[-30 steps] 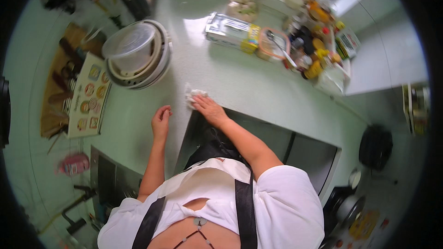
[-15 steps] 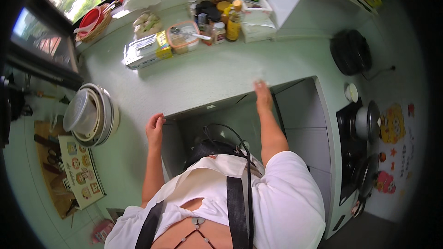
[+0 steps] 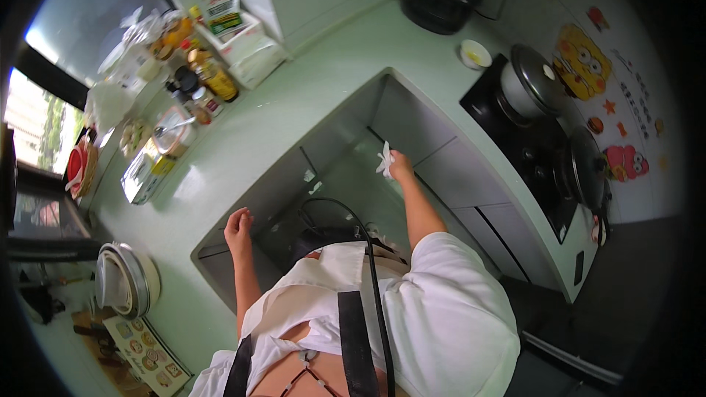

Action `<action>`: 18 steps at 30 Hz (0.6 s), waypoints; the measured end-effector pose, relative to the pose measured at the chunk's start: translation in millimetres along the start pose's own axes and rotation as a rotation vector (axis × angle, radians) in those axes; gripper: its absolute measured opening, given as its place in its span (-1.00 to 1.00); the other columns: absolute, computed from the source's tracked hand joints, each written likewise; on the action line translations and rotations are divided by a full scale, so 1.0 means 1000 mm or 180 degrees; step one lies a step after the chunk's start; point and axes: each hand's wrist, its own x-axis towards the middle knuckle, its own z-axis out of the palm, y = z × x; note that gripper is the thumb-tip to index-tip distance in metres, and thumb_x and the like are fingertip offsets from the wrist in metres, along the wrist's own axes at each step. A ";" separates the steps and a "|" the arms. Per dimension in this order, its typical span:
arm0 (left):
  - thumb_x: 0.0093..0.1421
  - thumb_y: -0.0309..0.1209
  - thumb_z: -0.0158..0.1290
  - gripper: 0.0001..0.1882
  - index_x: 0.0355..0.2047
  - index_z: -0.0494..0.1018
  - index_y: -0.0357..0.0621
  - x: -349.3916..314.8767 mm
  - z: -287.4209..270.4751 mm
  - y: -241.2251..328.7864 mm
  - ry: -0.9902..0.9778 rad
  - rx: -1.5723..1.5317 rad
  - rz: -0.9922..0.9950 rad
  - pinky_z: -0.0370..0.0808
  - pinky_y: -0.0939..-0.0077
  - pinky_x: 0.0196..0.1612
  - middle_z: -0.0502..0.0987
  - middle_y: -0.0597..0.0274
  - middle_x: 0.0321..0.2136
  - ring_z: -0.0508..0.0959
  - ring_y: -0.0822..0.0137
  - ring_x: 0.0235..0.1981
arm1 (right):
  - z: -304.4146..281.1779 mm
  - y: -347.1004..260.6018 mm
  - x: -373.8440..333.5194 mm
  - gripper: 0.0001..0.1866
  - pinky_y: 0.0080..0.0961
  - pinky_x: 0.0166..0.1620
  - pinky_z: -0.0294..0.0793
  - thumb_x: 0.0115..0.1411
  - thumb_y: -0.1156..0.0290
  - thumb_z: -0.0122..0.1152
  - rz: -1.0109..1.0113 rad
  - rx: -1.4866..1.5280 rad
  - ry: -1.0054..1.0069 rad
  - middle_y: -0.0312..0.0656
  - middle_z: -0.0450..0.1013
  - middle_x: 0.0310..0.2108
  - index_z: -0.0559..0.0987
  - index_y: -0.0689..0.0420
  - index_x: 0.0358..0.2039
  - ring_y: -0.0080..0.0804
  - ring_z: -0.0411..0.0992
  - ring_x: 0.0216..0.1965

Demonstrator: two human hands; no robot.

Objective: The person wipes condiment bottles and a wall-mounted shelf with a cloth, then places the bottles back onto the shelf.

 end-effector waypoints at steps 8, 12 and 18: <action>0.22 -0.45 -0.01 -0.81 -0.24 0.50 -0.30 0.009 0.156 -0.002 -0.0862 0.0016 0.0100 0.45 0.62 -0.25 0.52 0.27 -0.40 0.52 0.48 -0.37 | -0.122 0.070 -0.032 -0.65 -0.49 -0.23 0.46 0.11 0.53 -0.05 -0.0078 0.1265 0.0458 -0.18 0.55 -0.31 0.50 0.07 -0.07 -0.40 0.52 -0.32; 0.21 -0.45 -0.02 -0.81 -0.24 0.50 -0.30 0.011 0.234 0.013 -0.1410 0.0214 0.0201 0.45 0.61 -0.24 0.52 0.28 -0.41 0.52 0.47 -0.35 | -0.183 0.068 -0.033 -0.57 -0.46 -0.14 0.44 0.07 0.61 -0.09 -0.0452 0.0918 0.0987 -0.09 0.52 -0.19 0.46 0.10 -0.02 -0.30 0.51 -0.21; 0.20 -0.45 -0.04 -0.80 -0.26 0.49 -0.30 0.017 0.289 0.043 -0.1776 0.0824 0.0139 0.44 0.60 -0.20 0.52 0.26 -0.39 0.51 0.46 -0.33 | -0.236 0.080 -0.001 -0.51 -0.38 0.03 0.38 0.03 0.67 -0.04 -0.0798 0.0378 0.1980 -0.07 0.40 0.01 0.46 0.03 0.01 -0.08 0.39 0.00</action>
